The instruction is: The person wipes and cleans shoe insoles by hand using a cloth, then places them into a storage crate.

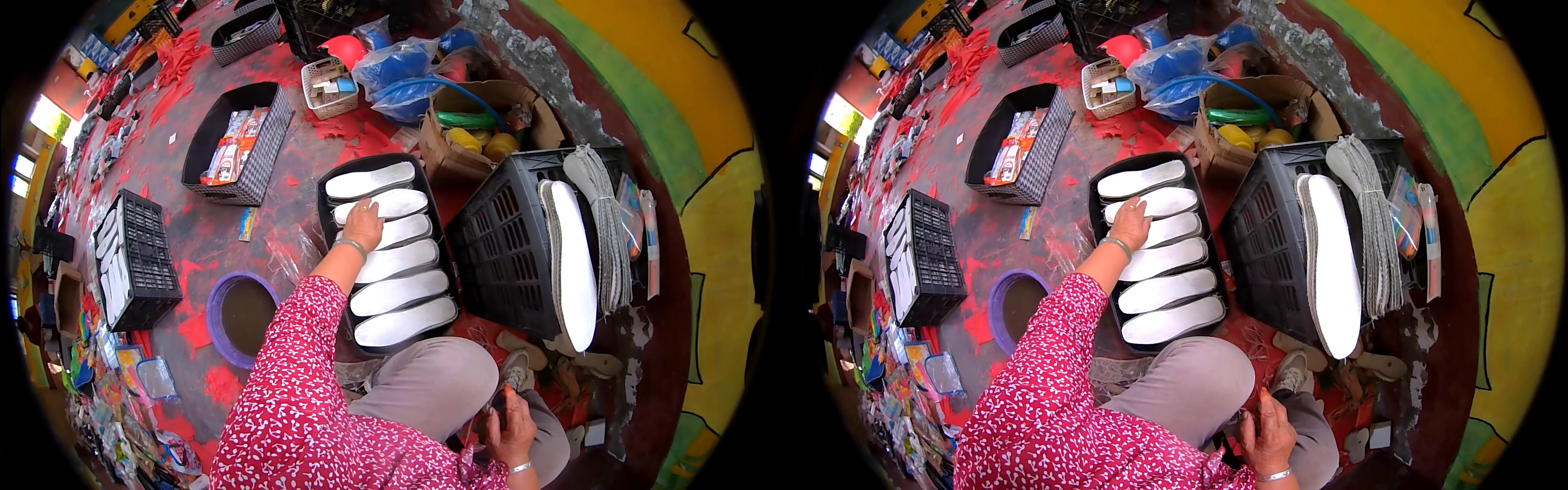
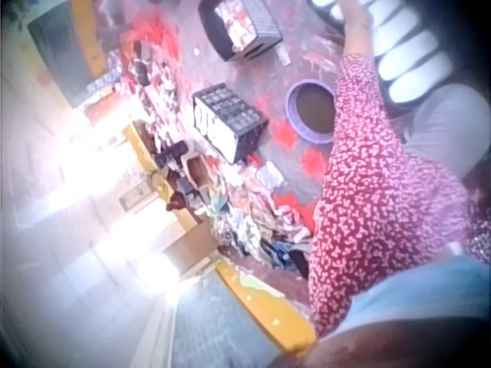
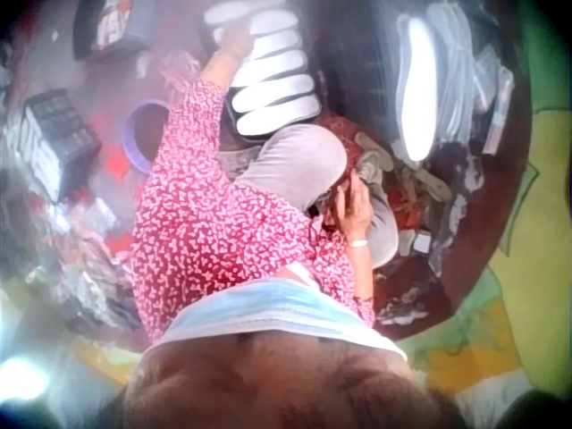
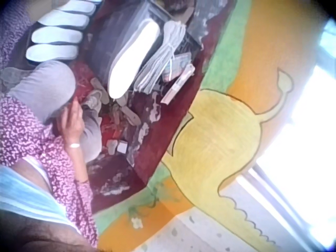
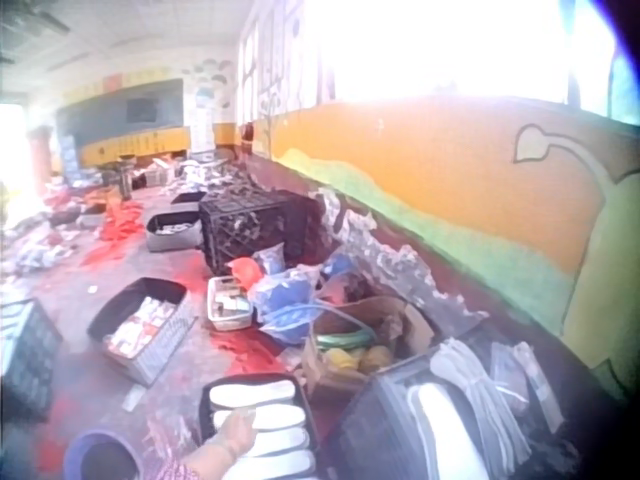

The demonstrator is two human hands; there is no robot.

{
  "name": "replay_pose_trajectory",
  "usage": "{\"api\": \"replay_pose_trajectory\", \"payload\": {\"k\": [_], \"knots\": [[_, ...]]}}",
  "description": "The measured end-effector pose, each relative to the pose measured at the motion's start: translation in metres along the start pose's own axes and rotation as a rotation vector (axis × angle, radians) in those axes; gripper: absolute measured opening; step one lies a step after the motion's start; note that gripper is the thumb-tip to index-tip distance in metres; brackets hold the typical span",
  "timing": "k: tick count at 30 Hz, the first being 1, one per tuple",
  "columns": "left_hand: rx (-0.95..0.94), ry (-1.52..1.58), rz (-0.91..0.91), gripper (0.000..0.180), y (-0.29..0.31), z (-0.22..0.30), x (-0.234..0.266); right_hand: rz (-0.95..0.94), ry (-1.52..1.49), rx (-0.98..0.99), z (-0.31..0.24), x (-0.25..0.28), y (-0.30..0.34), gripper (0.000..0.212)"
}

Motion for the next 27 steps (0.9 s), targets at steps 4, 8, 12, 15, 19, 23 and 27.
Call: {"api": "replay_pose_trajectory", "payload": {"k": [4, 8, 12, 15, 19, 23, 27], "knots": [[0.1, -0.072, -0.145, 0.054, 0.019, 0.018, -0.008, -0.009, 0.0, -0.001, 0.0, -0.001, 0.001, 0.053], [0.163, -0.213, -0.237, 0.06, 0.019, 0.014, -0.009, -0.011, -0.005, -0.003, -0.001, -0.001, 0.001, 0.051], [0.239, -0.17, -0.37, 0.062, 0.02, 0.003, -0.018, -0.019, -0.01, -0.008, 0.001, -0.001, 0.0, 0.049], [0.23, -0.145, -0.41, 0.062, 0.02, 0.001, -0.022, -0.026, -0.021, -0.028, 0.003, -0.001, 0.004, 0.048], [0.206, -0.121, -0.461, 0.063, 0.02, -0.002, -0.027, -0.016, -0.051, -0.048, -0.001, 0.005, 0.005, 0.045], [0.223, -0.101, -0.494, 0.062, 0.018, 0.002, -0.015, 0.026, -0.064, -0.013, -0.002, 0.011, 0.007, 0.043], [-0.034, -0.087, -0.028, 0.043, 0.008, 0.045, 0.032, 0.054, -0.066, -0.018, -0.004, 0.015, 0.017, 0.041]]}}
Point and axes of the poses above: each hand's wrist, its own y-axis away from the middle knuckle, its own x-axis out of the back of the hand, z = x × y, the point moved 9 cm from there along -y, towards the middle knuckle, and after that the axes turned 5 degrees about -x, right-handed, at the moved point
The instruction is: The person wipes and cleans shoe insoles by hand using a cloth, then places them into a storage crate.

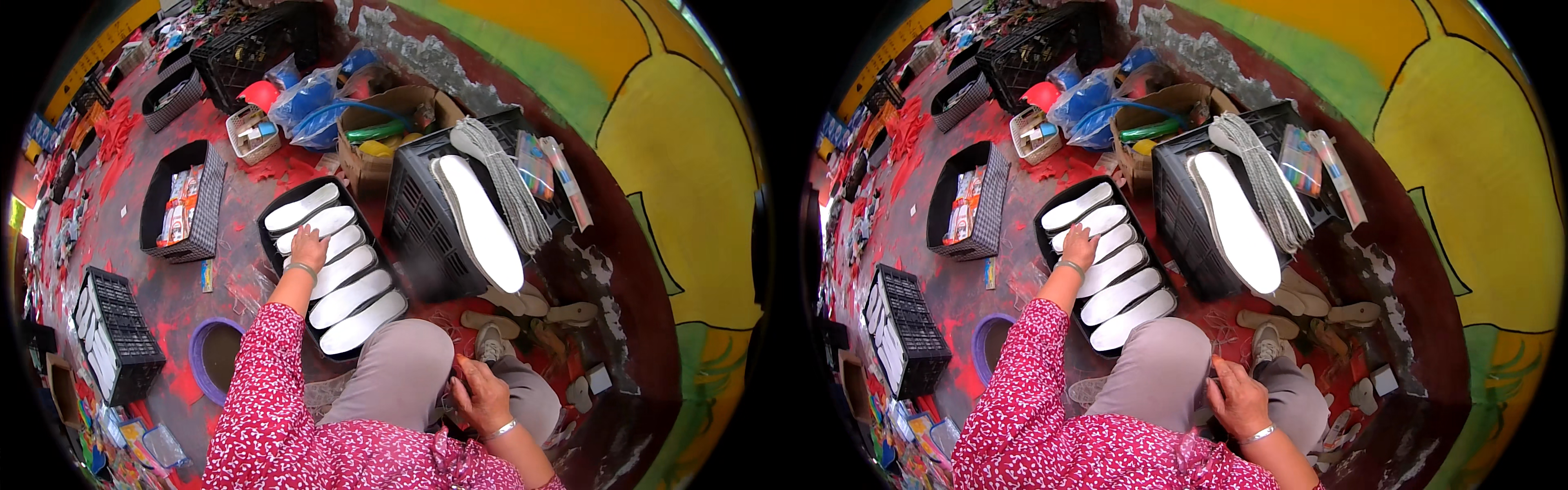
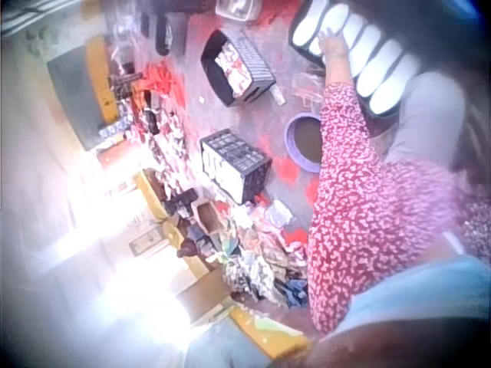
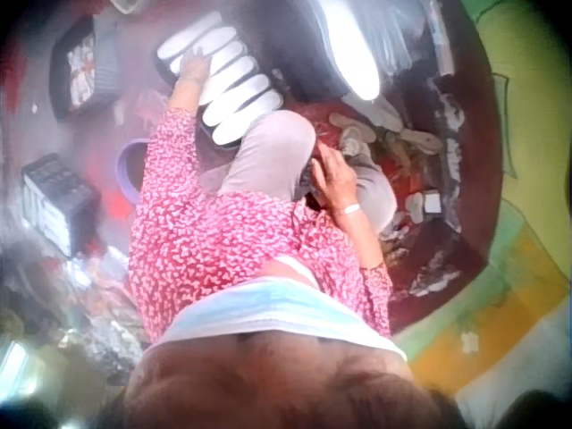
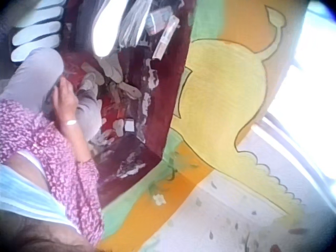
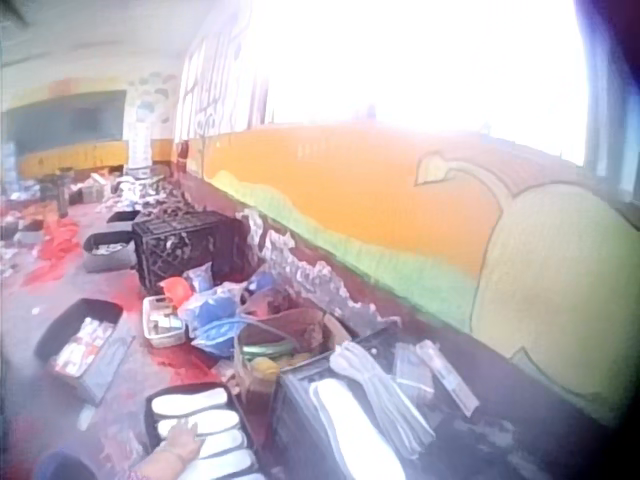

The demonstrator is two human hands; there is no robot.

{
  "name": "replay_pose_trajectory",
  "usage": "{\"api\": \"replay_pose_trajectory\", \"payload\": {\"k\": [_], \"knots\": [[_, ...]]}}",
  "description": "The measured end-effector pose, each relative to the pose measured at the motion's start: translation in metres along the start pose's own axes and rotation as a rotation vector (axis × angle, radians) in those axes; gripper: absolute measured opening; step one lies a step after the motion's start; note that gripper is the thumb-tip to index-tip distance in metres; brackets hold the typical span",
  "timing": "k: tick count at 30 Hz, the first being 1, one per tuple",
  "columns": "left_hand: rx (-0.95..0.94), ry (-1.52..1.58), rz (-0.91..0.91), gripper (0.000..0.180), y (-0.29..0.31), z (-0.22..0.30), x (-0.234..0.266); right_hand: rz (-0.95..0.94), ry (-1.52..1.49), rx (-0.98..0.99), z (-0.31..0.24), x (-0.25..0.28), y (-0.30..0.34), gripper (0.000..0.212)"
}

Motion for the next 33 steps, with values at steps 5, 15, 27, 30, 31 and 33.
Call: {"api": "replay_pose_trajectory", "payload": {"k": [5, 15, 27, 30, 31, 33], "knots": [[-0.303, 0.406, 0.281, 0.018, 0.009, 0.093, 0.066, 0.017, 0.006, 0.017, -0.003, 0.007, 0.009, 0.037], [-0.795, 0.58, 0.239, 0.064, 0.084, 0.321, 0.216, 0.036, 0.036, 0.036, 0.004, 0.006, 0.033, 0.018], [-0.64, 0.34, 0.107, 0.053, 0.067, 0.358, 0.196, 0.061, 0.033, -0.009, 0.022, 0.012, 0.052, 0.018], [-0.568, 0.41, 0.022, 0.048, 0.061, 0.358, 0.204, 0.056, 0.02, -0.019, 0.022, 0.017, 0.055, 0.019], [-0.553, 0.458, 0.005, 0.047, 0.059, 0.357, 0.203, 0.054, 0.016, -0.019, 0.023, 0.016, 0.056, 0.02], [-0.519, 0.557, -0.028, 0.045, 0.054, 0.353, 0.199, 0.045, 0.018, -0.022, 0.024, 0.015, 0.056, 0.02]]}}
Point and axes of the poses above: each hand's wrist, its own y-axis away from the middle knuckle, its own x-axis out of the back of the hand, z = x × y, the point moved 9 cm from there along -y, towards the middle knuckle, and after that the axes turned 5 degrees about -x, right-handed, at the moved point
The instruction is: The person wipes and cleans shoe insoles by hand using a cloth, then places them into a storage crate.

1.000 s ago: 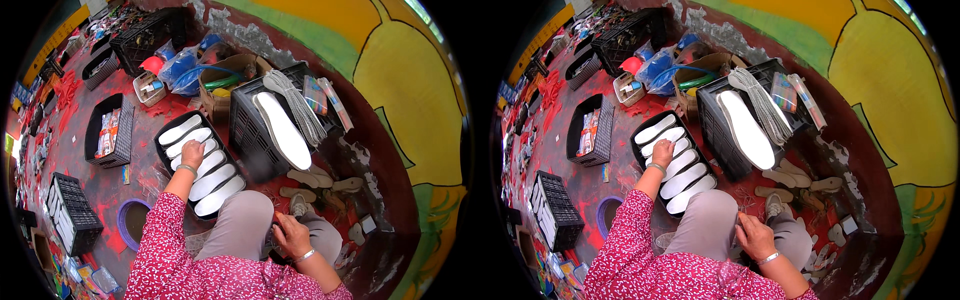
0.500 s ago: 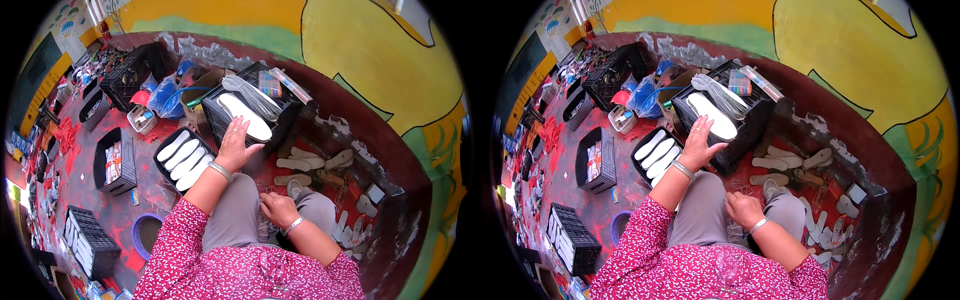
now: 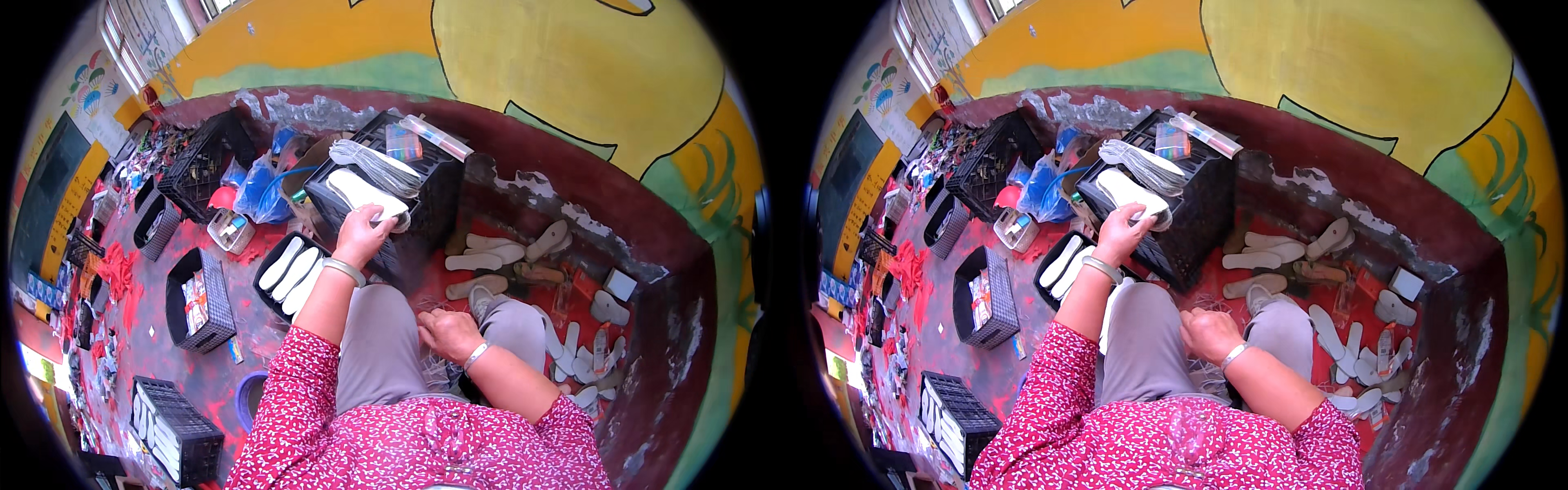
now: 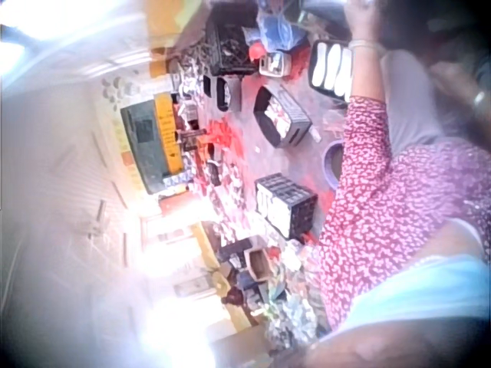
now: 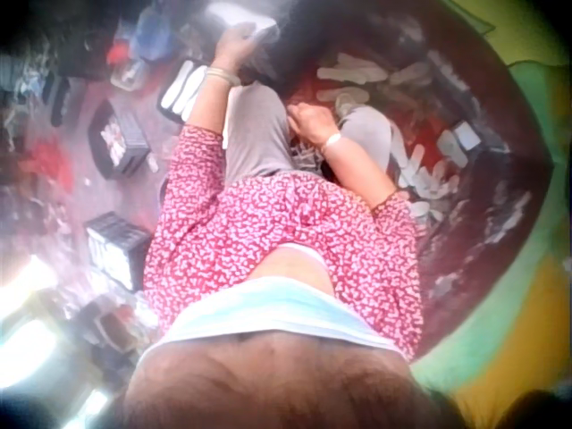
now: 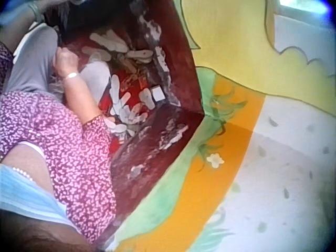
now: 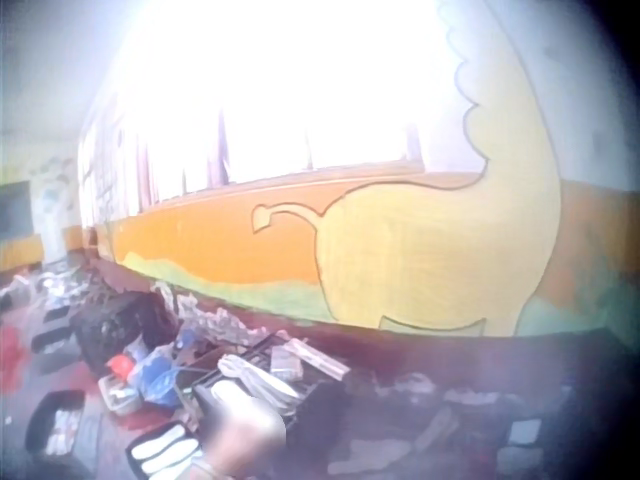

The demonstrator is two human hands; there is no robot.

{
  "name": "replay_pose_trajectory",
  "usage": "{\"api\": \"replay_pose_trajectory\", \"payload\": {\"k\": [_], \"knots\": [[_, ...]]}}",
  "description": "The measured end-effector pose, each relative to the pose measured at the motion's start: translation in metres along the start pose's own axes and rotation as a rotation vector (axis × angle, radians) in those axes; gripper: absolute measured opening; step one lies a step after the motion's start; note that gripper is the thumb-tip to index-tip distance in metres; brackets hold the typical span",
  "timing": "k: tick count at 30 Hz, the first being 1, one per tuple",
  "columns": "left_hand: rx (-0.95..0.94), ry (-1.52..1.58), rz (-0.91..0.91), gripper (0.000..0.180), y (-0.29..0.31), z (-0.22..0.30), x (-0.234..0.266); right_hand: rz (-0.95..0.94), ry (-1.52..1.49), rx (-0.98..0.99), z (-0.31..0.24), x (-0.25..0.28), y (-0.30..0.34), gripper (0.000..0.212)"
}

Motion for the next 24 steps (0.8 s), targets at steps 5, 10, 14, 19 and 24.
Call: {"api": "replay_pose_trajectory", "payload": {"k": [5, 10, 14, 19, 24], "knots": [[-0.075, 0.015, 0.051, 0.031, 0.0, -0.013, -0.009, -0.007, 0.003, -0.008, 0.0, -0.002, 0.0, 0.02], [0.012, 0.148, 0.012, 0.027, -0.003, -0.027, -0.013, -0.007, 0.013, -0.009, -0.001, -0.002, 0.0, 0.02], [0.072, 0.2, -0.024, 0.034, -0.004, -0.033, -0.016, -0.002, 0.025, -0.007, -0.003, 0.001, 0.001, 0.019], [0.148, 0.326, -0.08, 0.033, -0.004, -0.029, -0.013, -0.002, 0.024, 0.005, -0.003, -0.001, 0.0, 0.018], [0.089, 0.342, -0.112, 0.034, -0.006, -0.034, -0.015, -0.013, 0.024, -0.001, -0.003, -0.002, 0.001, 0.019]]}}
Point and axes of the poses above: each hand's wrist, its own y-axis away from the middle knuckle, its own x-axis out of the back of the hand, z = x × y, the point moved 9 cm from there along -y, towards the middle knuckle, and after that the axes turned 5 degrees about -x, right-handed, at the moved point
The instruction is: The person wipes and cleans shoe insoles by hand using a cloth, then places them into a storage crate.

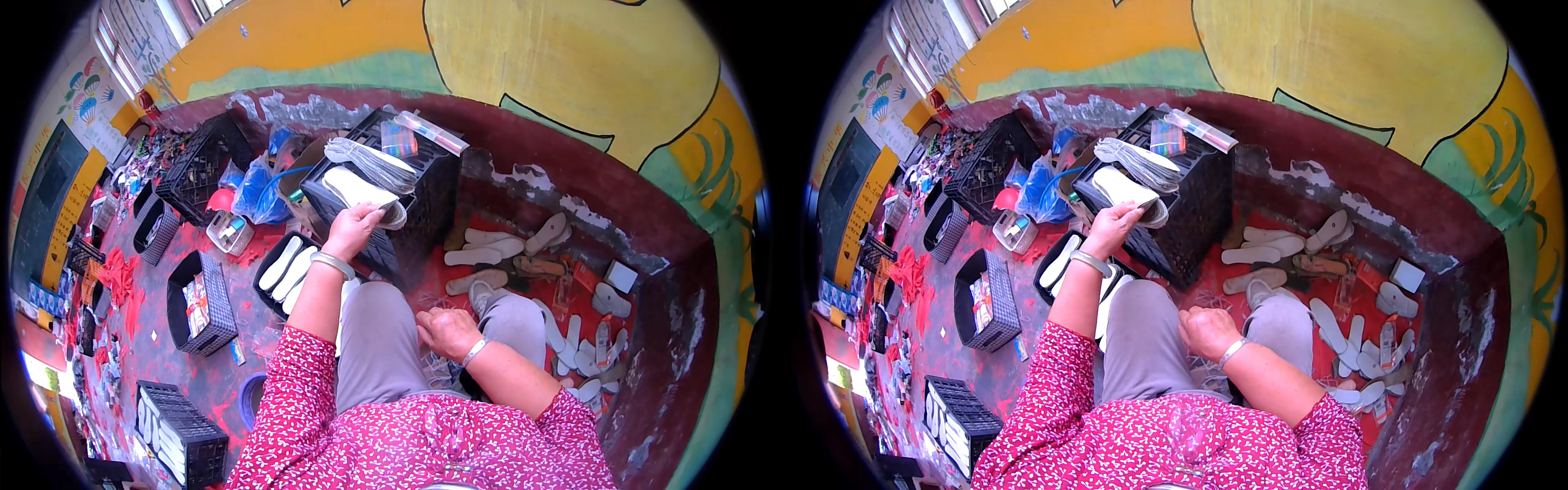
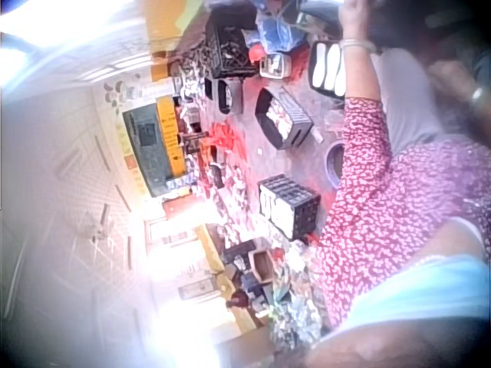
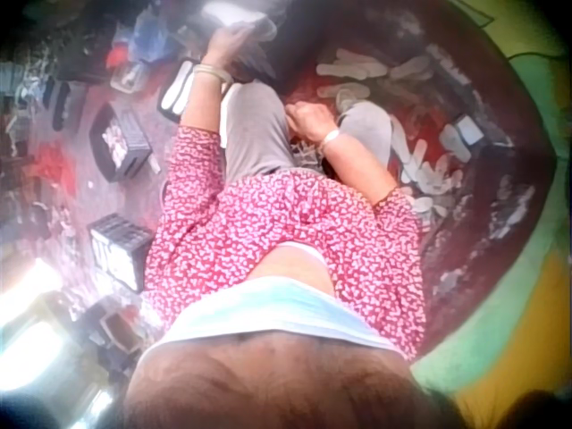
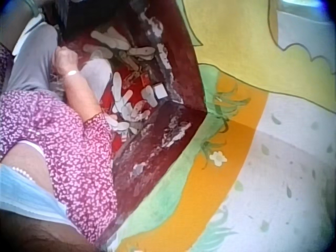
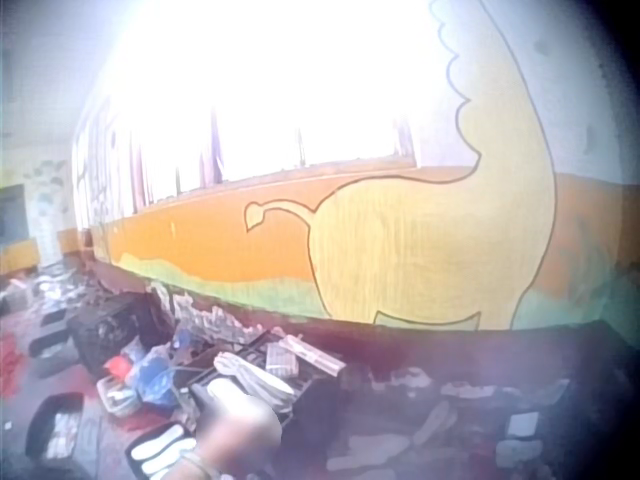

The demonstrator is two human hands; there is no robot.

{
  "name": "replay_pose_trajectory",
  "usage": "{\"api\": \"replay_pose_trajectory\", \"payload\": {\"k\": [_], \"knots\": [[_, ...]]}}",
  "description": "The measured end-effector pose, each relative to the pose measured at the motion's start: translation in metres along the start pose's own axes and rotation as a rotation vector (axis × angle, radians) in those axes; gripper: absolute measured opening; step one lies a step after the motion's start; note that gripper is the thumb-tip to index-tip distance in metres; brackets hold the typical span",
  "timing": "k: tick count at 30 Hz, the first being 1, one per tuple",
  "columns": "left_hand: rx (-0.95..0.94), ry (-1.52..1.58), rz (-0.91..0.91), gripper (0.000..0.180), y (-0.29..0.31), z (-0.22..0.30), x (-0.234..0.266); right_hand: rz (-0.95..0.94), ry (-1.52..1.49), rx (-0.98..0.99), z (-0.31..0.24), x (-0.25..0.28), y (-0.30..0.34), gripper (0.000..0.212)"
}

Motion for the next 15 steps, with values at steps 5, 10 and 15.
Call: {"api": "replay_pose_trajectory", "payload": {"k": [5, 10, 15], "knots": [[0.057, -0.026, -0.036, 0.03, -0.005, -0.009, 0.0, -0.014, -0.003, -0.007, -0.001, -0.001, 0.0, 0.019], [-0.047, -0.169, -0.086, 0.028, -0.003, 0.003, -0.005, -0.023, 0.005, -0.005, 0.0, -0.004, 0.0, 0.02], [-0.191, -0.391, -0.055, 0.024, 0.006, 0.031, -0.001, -0.037, 0.014, -0.007, 0.0, -0.005, 0.0, 0.021]]}}
Point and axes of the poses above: each hand's wrist, its own y-axis away from the middle knuckle, its own x-axis out of the back of the hand, z = x × y, the point moved 9 cm from there along -y, towards the middle knuckle, and after that the axes turned 5 degrees about -x, right-handed, at the moved point
